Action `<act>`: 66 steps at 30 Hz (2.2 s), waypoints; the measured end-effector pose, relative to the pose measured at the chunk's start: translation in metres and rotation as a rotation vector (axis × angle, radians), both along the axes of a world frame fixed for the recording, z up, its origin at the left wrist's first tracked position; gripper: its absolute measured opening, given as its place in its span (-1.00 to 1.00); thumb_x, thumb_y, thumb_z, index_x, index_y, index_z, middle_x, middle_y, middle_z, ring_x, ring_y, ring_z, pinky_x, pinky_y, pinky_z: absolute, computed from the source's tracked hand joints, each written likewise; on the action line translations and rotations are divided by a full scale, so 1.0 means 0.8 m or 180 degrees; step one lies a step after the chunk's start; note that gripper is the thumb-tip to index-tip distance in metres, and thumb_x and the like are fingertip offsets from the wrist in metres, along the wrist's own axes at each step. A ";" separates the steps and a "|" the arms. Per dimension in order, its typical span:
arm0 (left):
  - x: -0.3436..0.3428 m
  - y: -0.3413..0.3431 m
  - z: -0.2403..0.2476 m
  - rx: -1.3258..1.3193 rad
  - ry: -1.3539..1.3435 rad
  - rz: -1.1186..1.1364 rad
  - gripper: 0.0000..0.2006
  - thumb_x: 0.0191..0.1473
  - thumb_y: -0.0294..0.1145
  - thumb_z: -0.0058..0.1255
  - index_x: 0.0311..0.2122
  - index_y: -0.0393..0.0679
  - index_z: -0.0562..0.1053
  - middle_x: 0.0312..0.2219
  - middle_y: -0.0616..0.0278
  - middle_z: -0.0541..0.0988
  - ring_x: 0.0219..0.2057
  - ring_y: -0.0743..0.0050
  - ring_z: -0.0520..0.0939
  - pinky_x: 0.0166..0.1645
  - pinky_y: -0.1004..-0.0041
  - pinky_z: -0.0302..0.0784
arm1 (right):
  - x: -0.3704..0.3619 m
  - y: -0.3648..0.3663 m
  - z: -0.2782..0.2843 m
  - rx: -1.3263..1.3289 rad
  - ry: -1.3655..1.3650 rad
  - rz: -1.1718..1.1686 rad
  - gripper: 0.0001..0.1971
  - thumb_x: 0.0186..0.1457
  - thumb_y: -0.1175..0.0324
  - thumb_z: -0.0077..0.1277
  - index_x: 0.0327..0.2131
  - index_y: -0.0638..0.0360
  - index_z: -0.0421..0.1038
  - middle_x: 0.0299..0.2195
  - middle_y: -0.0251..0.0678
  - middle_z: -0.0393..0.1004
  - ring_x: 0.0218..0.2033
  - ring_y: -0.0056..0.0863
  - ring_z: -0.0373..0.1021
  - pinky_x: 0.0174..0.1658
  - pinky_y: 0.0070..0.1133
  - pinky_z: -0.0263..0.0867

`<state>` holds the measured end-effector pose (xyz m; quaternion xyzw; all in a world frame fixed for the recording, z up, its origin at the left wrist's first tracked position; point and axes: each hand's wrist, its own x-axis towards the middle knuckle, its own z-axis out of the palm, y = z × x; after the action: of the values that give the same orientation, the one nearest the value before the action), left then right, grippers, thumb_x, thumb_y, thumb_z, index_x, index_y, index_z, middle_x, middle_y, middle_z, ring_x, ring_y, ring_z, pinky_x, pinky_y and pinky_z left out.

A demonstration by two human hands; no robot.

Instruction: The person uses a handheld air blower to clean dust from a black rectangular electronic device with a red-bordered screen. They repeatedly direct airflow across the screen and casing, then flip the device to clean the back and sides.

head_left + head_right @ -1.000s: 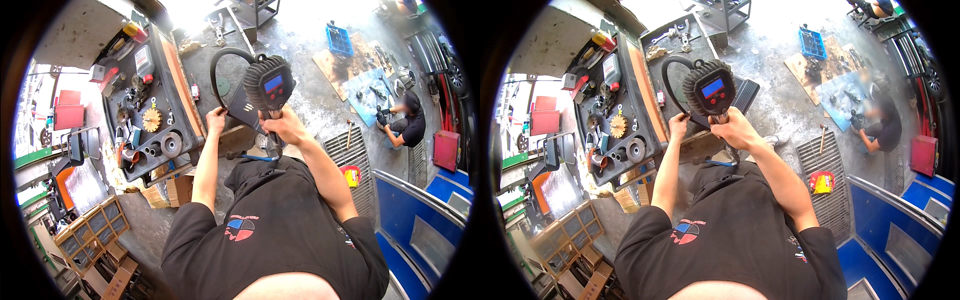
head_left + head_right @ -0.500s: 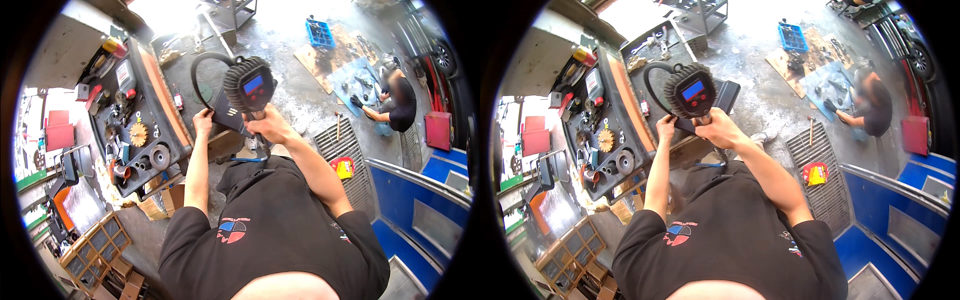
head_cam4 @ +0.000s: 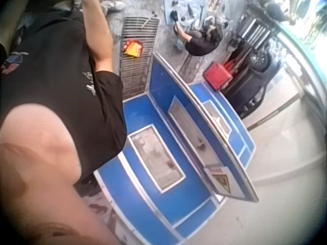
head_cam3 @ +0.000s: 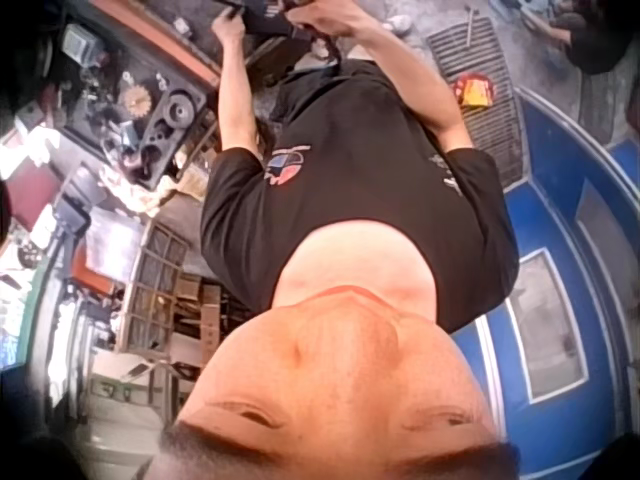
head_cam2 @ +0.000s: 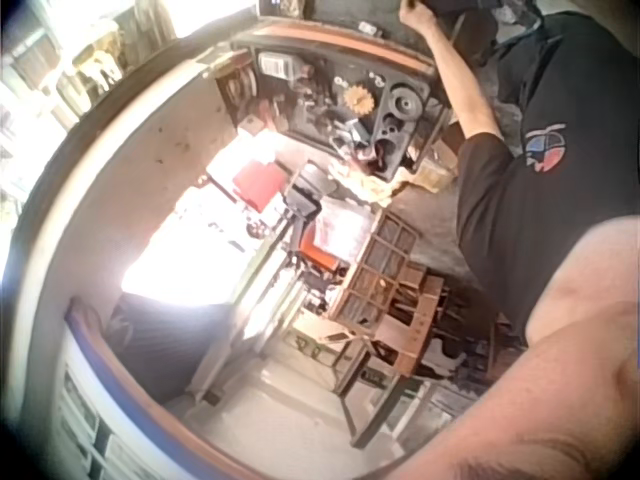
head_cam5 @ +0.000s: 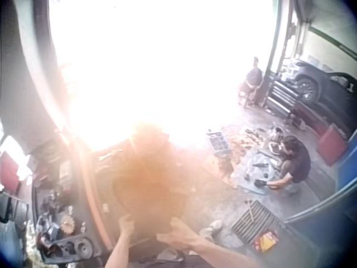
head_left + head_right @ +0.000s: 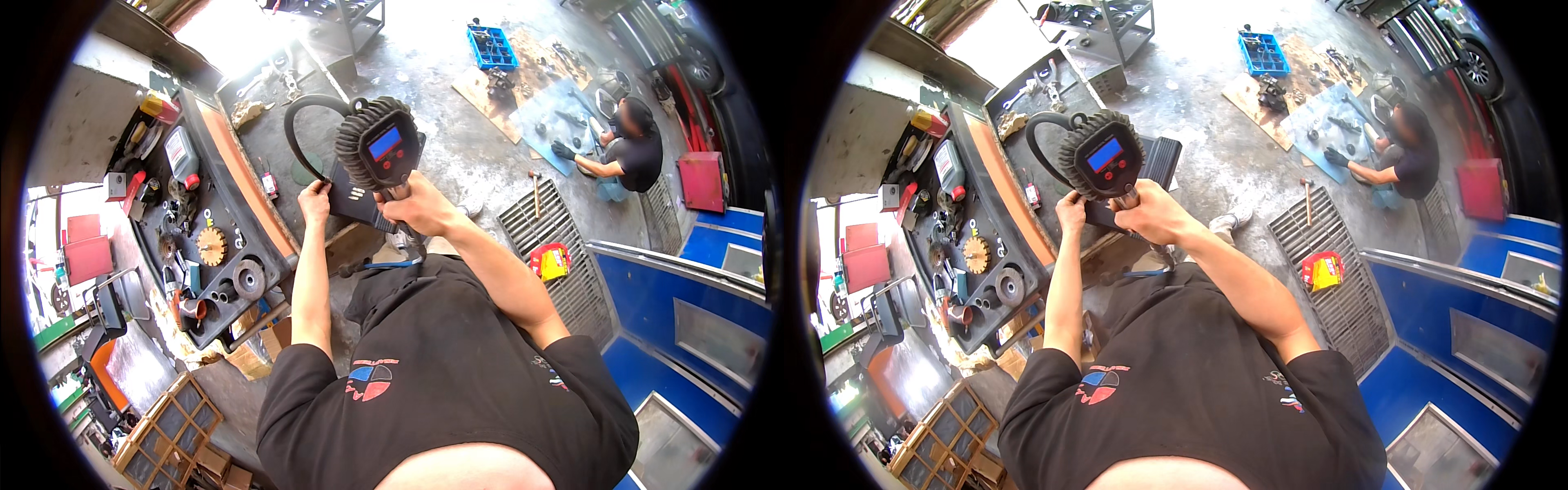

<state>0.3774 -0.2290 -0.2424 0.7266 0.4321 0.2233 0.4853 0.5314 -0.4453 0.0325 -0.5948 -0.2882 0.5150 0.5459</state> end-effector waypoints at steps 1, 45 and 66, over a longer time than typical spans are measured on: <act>0.003 0.001 -0.001 0.0004 -0.0011 0.0003 -0.85 0.03 -0.54 0.17 -0.25 -0.28 0.60 -0.49 0.23 0.67 -0.43 0.68 0.56 -0.25 0.52 0.48 | 0.000 0.000 0.002 -0.0005 0.0012 -0.0042 -0.89 -0.11 0.54 -0.02 -0.41 0.28 0.37 -0.58 -0.41 0.35 -0.55 -0.63 0.28 -0.44 -0.58 0.24; 0.092 0.023 0.037 0.0418 0.0097 -0.0380 -0.83 -0.01 -0.44 0.22 -0.28 -0.23 0.61 -0.49 0.07 0.67 -0.48 0.56 0.63 -0.30 0.44 0.50 | 0.019 0.005 0.003 0.0108 0.0013 -0.0406 -0.95 -0.13 0.55 -0.03 -0.51 0.25 0.32 -0.65 -0.40 0.30 -0.61 -0.62 0.24 -0.50 -0.56 0.19; -0.027 -0.040 0.047 -0.0117 -0.0478 0.0288 -0.86 0.06 -0.57 0.10 -0.25 -0.34 0.59 -0.42 0.36 0.66 -0.37 0.74 0.53 -0.23 0.60 0.45 | -0.022 0.019 0.028 0.0031 -0.0253 0.0054 -0.90 -0.10 0.53 0.03 -0.41 0.23 0.39 -0.62 -0.53 0.22 -0.55 -0.71 0.13 -0.45 -0.62 0.14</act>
<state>0.3560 -0.2609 -0.2049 0.6785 0.4310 0.2909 0.5189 0.5141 -0.4305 0.0552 -0.6096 -0.3172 0.4941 0.5325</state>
